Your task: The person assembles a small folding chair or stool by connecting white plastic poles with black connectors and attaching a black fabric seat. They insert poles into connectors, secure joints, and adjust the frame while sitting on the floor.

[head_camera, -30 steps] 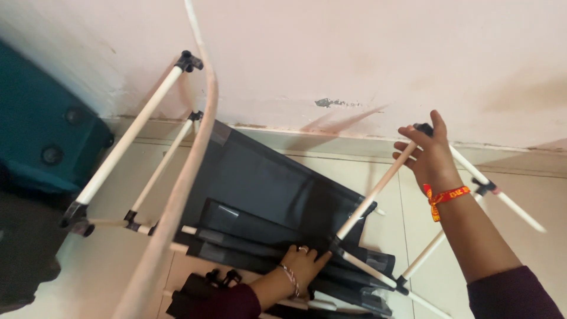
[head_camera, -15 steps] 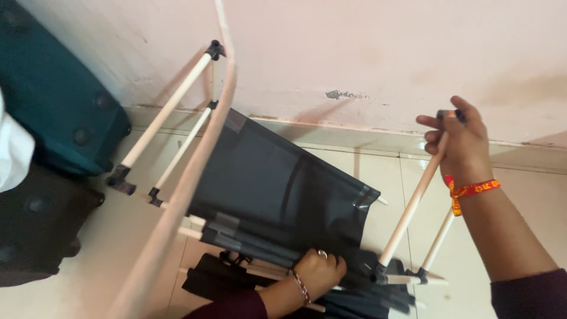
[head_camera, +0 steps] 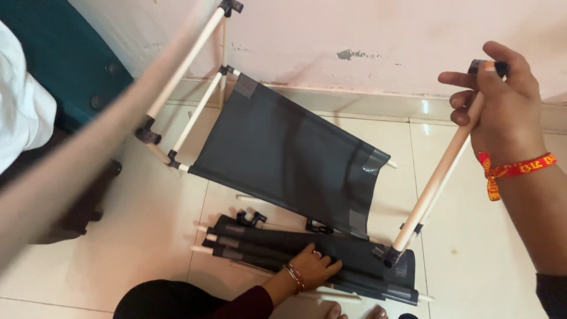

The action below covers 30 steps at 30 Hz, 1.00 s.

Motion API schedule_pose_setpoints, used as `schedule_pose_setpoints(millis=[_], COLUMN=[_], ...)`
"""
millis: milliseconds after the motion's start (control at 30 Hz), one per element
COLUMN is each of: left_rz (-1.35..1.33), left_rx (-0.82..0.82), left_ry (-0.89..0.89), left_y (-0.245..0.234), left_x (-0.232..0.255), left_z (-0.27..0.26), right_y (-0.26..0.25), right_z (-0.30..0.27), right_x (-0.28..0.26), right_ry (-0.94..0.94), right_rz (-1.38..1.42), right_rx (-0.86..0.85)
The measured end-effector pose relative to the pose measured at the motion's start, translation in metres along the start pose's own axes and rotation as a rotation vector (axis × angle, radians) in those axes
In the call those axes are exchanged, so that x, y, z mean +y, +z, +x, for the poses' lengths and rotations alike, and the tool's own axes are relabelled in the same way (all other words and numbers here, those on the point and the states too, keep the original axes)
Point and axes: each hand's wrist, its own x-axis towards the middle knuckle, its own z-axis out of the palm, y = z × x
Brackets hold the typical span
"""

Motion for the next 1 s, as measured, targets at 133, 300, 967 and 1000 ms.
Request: schedule_pose_setpoints(millis=[133,300,967,1000], left_rz=[-0.024,-0.248,-2.167,-2.193], left_rx=[0.021,-0.058,1.018,1.032], left_ry=[-0.111,-0.213,0.008,-0.006], left_y=[-0.023,-0.084,-0.091,-0.088], left_x=[0.011,0.011,0.02,0.023], left_z=[-0.013,-0.001,0.072,0.071], right_y=[0.003,0.024,0.063,0.06], right_z=[-0.012,-0.02,-0.167,-0.178], right_x=[-0.002,0.008,0.15,0.155], right_ry=[0.012,0.022,-0.061,0.086], right_rz=[0.113,0.356,-0.478,-0.476], right_rx=[-0.024,-0.031,-0.647,-0.723])
